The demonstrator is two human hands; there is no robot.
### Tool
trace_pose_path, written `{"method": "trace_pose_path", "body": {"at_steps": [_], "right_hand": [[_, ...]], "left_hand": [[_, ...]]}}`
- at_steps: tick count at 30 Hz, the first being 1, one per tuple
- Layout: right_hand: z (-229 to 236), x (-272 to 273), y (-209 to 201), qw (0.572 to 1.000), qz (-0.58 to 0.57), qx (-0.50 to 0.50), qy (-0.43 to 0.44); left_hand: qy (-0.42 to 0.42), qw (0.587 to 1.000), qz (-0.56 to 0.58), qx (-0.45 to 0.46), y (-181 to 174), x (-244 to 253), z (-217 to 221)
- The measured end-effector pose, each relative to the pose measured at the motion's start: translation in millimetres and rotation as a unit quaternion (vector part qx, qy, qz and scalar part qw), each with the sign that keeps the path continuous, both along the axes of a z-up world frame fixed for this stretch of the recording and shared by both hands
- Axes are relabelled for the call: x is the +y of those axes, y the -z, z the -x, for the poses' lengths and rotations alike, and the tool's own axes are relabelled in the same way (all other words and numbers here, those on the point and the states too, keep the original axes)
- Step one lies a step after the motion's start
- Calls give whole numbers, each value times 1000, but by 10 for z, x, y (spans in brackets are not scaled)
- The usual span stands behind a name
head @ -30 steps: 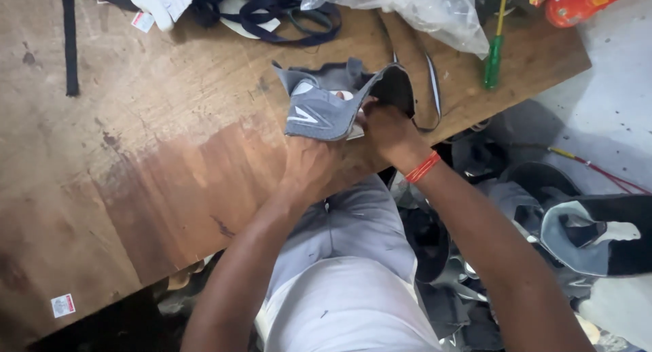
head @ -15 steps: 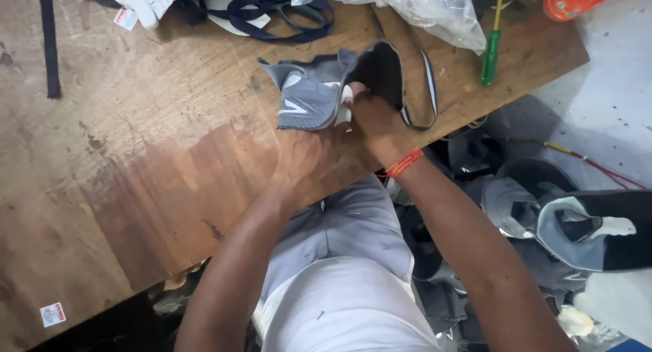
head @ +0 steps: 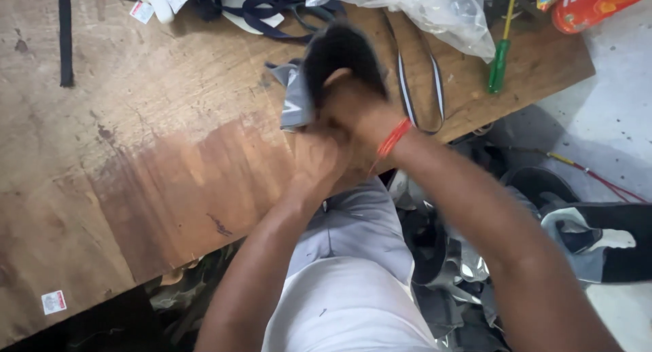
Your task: Inspecting and flipping shoe upper components at a manufacturing workstation.
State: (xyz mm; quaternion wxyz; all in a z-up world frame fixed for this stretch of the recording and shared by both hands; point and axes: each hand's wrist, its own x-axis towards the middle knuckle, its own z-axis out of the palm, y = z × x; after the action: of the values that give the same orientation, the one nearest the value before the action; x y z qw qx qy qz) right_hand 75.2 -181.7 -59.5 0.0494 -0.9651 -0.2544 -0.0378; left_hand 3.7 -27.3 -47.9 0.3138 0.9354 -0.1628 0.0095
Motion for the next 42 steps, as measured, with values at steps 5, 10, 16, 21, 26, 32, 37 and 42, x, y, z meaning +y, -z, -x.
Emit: {"method": "trace_pose_path", "body": {"at_steps": [5,10,16,21,26,32,37,42], "right_hand": [[-396,-382,182,992,-18,100,76],[-628,-188,-321,982,19,149,-115],[-670,-166,-253,988,-3,156,-1],[-718,-256,-90,982,14,184,-47],[-760,-367,130,990,-61,128,14],[-919,-485,494,994,57,32,-84],[-442,-59,26,969,84,232,5],[-203,-223,367,985,105,131,-41]], "left_hand": [[24,984,-119,-129,-2,-132,-71],[25,998,-55,2,-190,-38,-98],[37,990,-85,-102,-215,-30,-93],[7,991,-67,-117,-81,-79,-95],[-5,988,-75,-136,-146,-110,-131],[18,987,-83,-134,13,-124,-176],[35,998,-52,6,-44,19,-76],[65,997,-23,-21,-90,159,-151]]}}
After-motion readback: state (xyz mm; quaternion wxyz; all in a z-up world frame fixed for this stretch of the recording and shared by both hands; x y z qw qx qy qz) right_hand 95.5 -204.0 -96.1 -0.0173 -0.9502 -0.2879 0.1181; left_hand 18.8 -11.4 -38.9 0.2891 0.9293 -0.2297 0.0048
